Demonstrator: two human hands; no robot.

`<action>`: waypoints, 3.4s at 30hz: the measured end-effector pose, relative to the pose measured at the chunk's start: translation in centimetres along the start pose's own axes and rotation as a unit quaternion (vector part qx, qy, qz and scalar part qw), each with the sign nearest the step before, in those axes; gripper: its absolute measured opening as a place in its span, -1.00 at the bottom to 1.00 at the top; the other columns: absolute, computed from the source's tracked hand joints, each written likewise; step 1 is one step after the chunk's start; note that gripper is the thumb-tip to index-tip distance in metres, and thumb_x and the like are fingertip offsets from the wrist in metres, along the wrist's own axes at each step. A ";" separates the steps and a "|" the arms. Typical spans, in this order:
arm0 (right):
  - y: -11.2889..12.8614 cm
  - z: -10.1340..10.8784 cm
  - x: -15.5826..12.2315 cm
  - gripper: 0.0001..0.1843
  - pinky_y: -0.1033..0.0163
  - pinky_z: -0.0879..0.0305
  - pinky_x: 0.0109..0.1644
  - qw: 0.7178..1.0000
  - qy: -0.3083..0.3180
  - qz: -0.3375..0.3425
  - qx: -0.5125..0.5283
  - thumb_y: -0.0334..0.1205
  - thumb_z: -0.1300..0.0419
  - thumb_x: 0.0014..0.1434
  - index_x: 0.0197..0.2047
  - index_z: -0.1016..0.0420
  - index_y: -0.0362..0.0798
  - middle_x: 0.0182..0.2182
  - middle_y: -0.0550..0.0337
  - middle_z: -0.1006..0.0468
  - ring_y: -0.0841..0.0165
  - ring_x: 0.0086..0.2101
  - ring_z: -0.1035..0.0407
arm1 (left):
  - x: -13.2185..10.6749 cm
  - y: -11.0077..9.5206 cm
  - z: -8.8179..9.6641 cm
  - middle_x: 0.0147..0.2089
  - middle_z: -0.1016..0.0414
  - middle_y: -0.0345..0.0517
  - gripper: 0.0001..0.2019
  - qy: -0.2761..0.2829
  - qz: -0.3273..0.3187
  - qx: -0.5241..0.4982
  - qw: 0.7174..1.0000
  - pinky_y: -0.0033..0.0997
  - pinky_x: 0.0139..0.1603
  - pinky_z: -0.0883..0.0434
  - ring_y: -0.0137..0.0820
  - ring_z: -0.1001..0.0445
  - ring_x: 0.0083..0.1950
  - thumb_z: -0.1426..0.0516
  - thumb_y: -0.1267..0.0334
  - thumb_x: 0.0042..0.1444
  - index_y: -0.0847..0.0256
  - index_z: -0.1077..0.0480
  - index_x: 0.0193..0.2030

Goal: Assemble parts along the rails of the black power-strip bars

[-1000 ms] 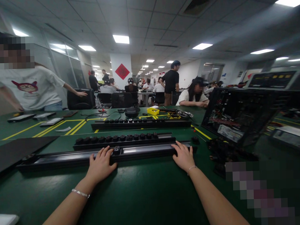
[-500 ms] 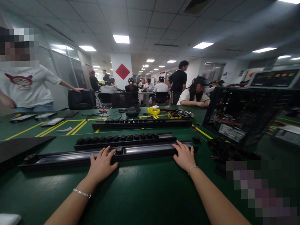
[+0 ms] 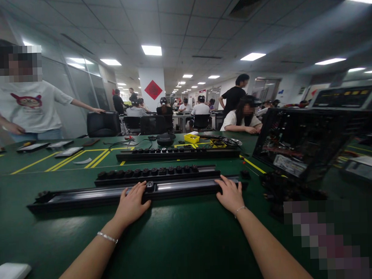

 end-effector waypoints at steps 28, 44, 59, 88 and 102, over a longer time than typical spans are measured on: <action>0.1 0.0 0.0 -0.45 -0.21 0.45 0.20 1.000 -0.015 -0.005 0.016 -0.29 0.02 -0.03 0.08 -0.25 0.13 0.20 0.23 -0.09 0.21 0.15 0.05 | 1.3 -1.3 0.4 0.20 -0.21 0.10 -0.48 0.004 0.101 -0.005 0.995 0.21 0.15 0.05 -0.11 -0.12 0.21 0.04 0.00 -0.02 0.22 -0.24 0.05; 0.2 0.2 0.0 -0.47 -0.22 0.46 0.20 1.000 0.017 -0.009 0.003 -0.25 0.04 0.02 0.11 -0.22 0.14 0.22 0.23 -0.05 0.18 0.17 0.09 | 0.6 -1.9 0.7 0.23 -0.18 0.04 -0.53 -0.009 0.078 0.000 0.997 0.29 0.16 0.14 -0.10 -0.08 0.24 0.04 0.04 0.01 0.13 -0.25 0.07; 0.2 0.2 0.0 -0.49 -0.22 0.45 0.20 1.000 -0.005 -0.004 0.019 -0.27 0.03 0.01 0.08 -0.27 0.12 0.21 0.22 -0.08 0.20 0.15 0.05 | 0.1 -3.4 -0.4 0.27 -0.13 0.01 -0.48 -0.049 0.004 0.009 0.999 0.04 0.24 0.14 -0.17 -0.03 0.28 0.03 0.11 0.02 0.22 -0.17 0.15; 0.1 0.1 0.0 -0.49 -0.23 0.45 0.19 1.000 0.001 -0.002 0.012 -0.24 0.03 0.02 0.09 -0.25 0.13 0.21 0.21 -0.07 0.19 0.15 0.06 | 0.2 -3.5 0.1 0.29 -0.08 -0.07 -0.43 -0.007 0.018 0.000 1.000 0.09 0.22 0.15 -0.14 -0.01 0.29 -0.01 0.11 -0.03 0.06 -0.15 0.18; 0.2 0.2 0.1 -0.50 -0.22 0.43 0.19 1.000 0.014 -0.009 0.009 -0.24 0.03 0.03 0.09 -0.25 0.14 0.21 0.22 -0.06 0.18 0.16 0.06 | 0.2 -3.5 -0.3 0.30 -0.07 -0.09 -0.43 -0.016 0.011 0.004 1.000 0.09 0.21 0.14 -0.14 0.00 0.29 0.00 0.12 -0.04 0.06 -0.14 0.19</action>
Point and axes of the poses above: each hand's wrist, its own x-axis towards the middle knuckle, its own z-axis out of the back of the hand, y = z × x, the point moved 6 cm from there along x, towards the middle knuckle
